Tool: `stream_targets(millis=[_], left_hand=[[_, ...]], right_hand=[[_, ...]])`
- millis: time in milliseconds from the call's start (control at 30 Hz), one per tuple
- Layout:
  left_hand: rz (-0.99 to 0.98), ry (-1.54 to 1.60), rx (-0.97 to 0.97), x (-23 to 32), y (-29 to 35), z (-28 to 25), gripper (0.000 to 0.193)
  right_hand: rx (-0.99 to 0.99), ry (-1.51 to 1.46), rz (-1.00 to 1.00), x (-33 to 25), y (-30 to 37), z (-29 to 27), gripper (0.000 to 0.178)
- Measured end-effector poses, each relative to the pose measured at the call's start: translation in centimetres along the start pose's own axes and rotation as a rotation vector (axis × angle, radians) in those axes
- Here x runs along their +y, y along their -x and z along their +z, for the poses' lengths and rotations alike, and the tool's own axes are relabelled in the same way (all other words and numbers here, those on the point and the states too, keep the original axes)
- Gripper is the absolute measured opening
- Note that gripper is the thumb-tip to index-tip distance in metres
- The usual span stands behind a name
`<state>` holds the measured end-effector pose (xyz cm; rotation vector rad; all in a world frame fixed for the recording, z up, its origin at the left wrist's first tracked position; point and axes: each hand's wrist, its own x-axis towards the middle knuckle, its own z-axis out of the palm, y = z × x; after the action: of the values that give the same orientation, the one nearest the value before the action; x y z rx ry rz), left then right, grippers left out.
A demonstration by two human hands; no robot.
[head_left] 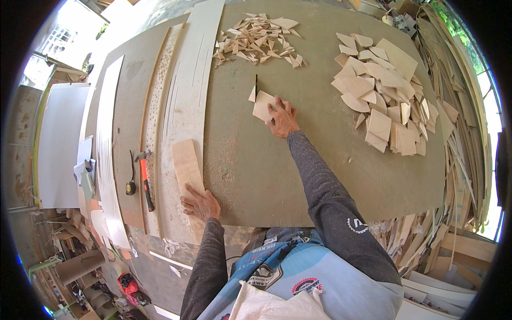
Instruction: The person cuts small wooden pieces using a table saw, moving the pieces through the blade by hand.
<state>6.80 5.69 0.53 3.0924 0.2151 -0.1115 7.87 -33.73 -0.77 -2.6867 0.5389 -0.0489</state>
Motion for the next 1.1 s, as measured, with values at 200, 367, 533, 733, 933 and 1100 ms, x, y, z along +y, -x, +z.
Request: stream_targets(millis=[200, 367, 533, 733, 933, 1100], left_hand=[[-0.015, -0.002, -0.027, 0.4, 0.0, -0.6, 0.089], [-0.015, 0.012, -0.027, 0.3, 0.1, -0.6, 0.088], [-0.026, 0.022, -0.045, 0.5, 0.1, -0.9, 0.088], [-0.023, 0.025, -0.034, 0.4, 0.1, -0.8, 0.088], [-0.008, 0.021, -0.022, 0.3, 0.1, -0.8, 0.087], [-0.004, 0.01, -0.028, 0.3, 0.1, -0.9, 0.087]], right_hand=[[-0.014, -0.009, 0.033, -0.4, -0.2, -0.2, 0.069], [-0.037, 0.006, 0.05, -0.7, -0.3, -0.6, 0.07], [-0.062, -0.005, 0.064, -0.8, -0.4, -1.1, 0.071], [-0.062, 0.003, 0.087, -1.1, -0.7, -1.0, 0.072], [-0.029, 0.038, 0.059, -0.8, -0.8, -0.8, 0.07], [-0.131, 0.173, -0.038, 0.6, -1.1, -1.9, 0.065]])
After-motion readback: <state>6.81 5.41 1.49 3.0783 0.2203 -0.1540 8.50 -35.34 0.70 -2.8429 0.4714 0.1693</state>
